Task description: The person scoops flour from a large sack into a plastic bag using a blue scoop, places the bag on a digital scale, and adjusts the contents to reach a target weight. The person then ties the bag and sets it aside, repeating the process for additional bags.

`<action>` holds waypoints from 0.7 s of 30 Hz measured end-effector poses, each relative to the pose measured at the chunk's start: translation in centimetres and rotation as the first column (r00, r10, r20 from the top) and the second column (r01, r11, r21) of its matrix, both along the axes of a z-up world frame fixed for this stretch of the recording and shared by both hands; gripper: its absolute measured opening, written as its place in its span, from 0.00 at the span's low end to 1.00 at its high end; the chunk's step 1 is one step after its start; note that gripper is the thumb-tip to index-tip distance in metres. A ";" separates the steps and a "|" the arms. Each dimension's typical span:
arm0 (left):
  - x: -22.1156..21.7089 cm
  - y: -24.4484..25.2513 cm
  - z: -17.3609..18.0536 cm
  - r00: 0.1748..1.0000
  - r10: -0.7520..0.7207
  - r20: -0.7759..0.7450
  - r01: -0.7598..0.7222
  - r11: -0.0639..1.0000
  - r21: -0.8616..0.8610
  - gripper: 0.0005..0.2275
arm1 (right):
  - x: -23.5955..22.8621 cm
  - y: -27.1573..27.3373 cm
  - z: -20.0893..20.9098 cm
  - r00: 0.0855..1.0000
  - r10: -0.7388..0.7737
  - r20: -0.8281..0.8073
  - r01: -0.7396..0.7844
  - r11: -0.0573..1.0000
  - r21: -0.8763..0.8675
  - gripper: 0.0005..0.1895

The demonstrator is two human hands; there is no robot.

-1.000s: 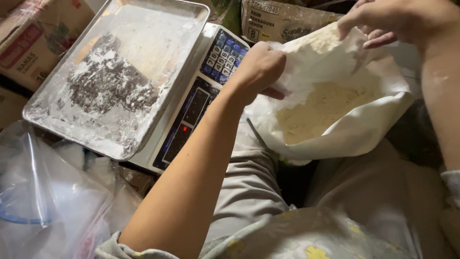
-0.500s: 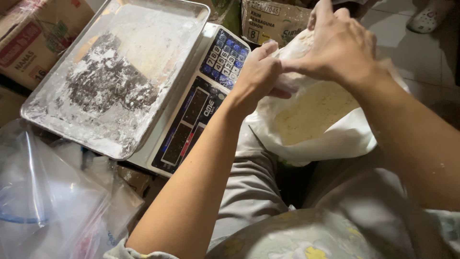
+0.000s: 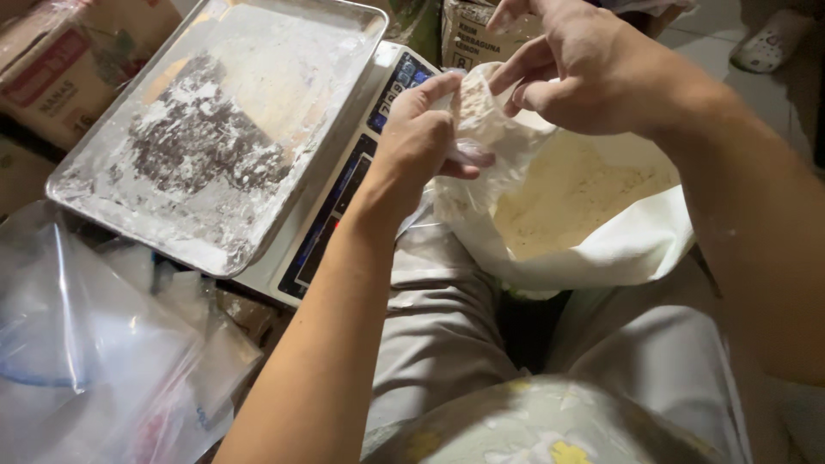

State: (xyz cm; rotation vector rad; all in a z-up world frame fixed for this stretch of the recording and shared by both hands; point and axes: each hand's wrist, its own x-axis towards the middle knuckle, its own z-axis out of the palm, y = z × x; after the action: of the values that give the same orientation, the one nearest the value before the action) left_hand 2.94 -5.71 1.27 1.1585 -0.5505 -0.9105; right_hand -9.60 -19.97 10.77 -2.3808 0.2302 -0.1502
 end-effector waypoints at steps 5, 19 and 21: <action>0.5 3.4 0.9 0.997 0.008 0.072 -0.008 1.000 -0.007 0.32 | 1.5 0.4 -0.9 0.987 0.132 -0.087 -0.123 0.987 0.100 0.29; 0.5 8.3 -1.1 0.994 0.114 -0.002 -0.114 0.992 -0.050 0.33 | 2.9 4.6 -3.1 0.974 0.220 -0.055 -0.226 0.953 -0.203 0.52; 0.6 8.7 -1.5 0.994 0.107 -0.001 -0.107 0.991 -0.083 0.33 | 2.8 5.4 -3.2 0.977 0.206 -0.049 -0.212 0.951 -0.226 0.56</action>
State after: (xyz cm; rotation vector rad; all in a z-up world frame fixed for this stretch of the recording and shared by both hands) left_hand 3.50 2.96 -0.22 1.1044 -0.5188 -0.7871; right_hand -6.82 -14.56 7.58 -2.6198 -0.0325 -0.0490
